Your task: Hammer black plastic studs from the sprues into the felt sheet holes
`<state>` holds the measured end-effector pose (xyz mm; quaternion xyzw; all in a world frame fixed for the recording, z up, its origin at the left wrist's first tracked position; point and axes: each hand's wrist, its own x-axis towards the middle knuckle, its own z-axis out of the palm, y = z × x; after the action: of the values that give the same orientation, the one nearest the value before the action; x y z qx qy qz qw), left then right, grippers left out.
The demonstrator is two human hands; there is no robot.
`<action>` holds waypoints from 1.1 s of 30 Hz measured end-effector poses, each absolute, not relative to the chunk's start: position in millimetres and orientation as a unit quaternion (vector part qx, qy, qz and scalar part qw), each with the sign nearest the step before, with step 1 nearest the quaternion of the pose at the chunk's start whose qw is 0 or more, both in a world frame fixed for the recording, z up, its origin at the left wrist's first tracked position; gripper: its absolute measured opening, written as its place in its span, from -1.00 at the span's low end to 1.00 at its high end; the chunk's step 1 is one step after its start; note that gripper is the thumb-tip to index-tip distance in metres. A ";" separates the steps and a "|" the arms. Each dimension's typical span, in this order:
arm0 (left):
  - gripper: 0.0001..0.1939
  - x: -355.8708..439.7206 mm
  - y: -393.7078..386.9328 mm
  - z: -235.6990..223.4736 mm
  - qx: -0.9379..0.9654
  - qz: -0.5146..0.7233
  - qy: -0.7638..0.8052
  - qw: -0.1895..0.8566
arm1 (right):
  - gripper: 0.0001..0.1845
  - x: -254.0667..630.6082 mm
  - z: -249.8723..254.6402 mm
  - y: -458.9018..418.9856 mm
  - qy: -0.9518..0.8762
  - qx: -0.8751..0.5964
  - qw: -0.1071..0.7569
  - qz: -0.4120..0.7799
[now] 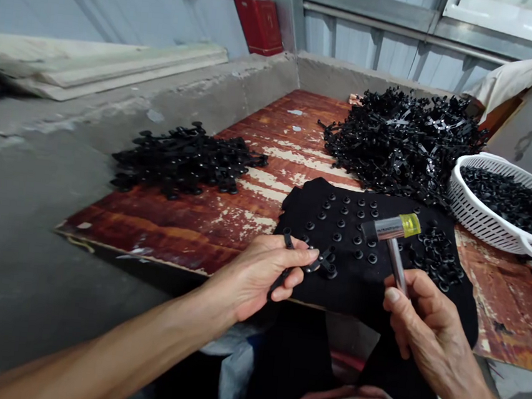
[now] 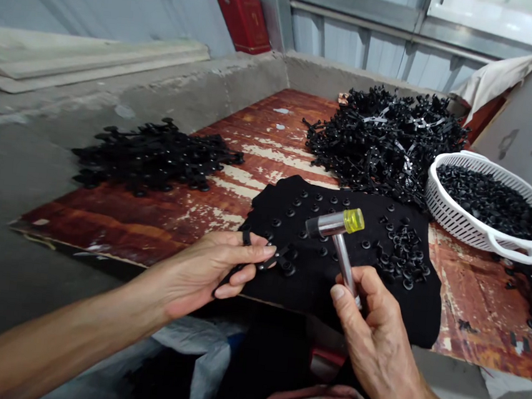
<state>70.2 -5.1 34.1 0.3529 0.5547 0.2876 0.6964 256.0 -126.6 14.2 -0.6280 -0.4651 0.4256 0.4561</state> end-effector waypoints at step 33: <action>-0.80 72.6 -4.3 34.8 0.366 0.268 0.582 0.675 | -0.63 255.3 21.6 -129.6 -0.566 -0.647 0.376 0.345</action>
<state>72.6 -4.3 34.8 0.3663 0.5816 0.2677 0.6752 255.3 -129.6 21.6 -0.6473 -0.5664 0.3445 0.3761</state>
